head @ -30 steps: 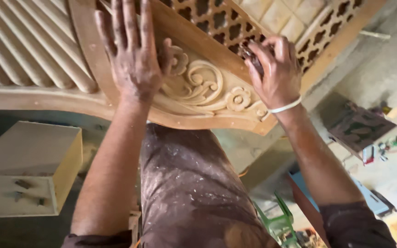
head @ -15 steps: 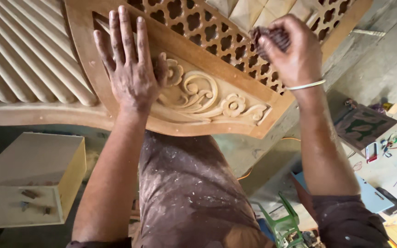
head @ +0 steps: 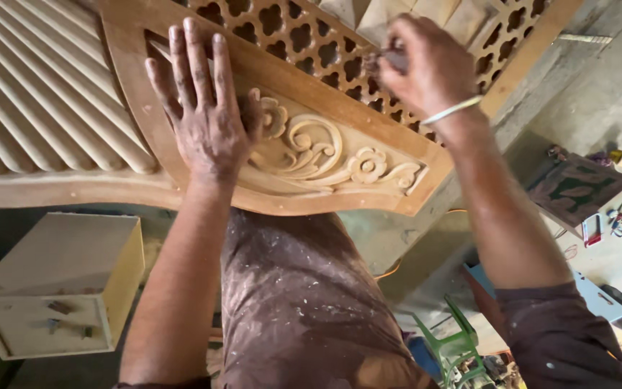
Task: The person applies a dark liquid finish to a large, intricately carved wooden panel using a cloth. They repeatedly dip the cloth into a metal container and wipe the finish onto the lattice and relief carvings, working systematically across the surface.
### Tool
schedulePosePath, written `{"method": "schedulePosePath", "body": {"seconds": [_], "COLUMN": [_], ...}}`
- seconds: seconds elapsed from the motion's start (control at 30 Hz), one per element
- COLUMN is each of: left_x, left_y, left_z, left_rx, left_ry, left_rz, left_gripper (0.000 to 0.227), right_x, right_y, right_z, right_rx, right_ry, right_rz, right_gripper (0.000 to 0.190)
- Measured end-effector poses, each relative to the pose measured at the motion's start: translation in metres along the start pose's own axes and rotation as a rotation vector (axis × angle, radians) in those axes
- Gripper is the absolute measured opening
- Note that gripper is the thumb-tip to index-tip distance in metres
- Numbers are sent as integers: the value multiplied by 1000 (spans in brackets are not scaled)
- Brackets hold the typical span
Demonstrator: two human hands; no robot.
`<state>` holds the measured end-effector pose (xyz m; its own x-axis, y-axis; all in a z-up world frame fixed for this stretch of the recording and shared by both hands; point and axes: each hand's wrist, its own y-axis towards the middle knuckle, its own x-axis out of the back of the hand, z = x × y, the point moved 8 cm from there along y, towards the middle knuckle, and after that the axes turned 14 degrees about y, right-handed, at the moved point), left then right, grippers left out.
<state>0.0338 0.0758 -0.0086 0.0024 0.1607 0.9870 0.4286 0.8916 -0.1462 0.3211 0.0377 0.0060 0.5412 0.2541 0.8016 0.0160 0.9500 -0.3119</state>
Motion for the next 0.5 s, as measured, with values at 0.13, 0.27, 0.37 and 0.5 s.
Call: {"method": "schedulePosePath", "body": {"seconds": [0.13, 0.27, 0.37, 0.5], "left_x": [-3, -3, -6, -9], "left_y": [-3, 1, 2, 1], "left_z": [0, 1, 1, -1], "left_rx": [2, 2, -11, -3], "left_ry": [-31, -24, -14, -30], "left_rz": [29, 63, 83, 119], "left_gripper": [66, 67, 68, 69], "right_x": [23, 4, -10, -6], "right_y": [-15, -37, -43, -33], "right_z": [-1, 28, 39, 34], "right_rx": [66, 148, 179, 159], "right_ry": [-59, -90, -123, -272], "right_rz": [-274, -433, -360, -322], "right_gripper": [17, 20, 22, 15]}}
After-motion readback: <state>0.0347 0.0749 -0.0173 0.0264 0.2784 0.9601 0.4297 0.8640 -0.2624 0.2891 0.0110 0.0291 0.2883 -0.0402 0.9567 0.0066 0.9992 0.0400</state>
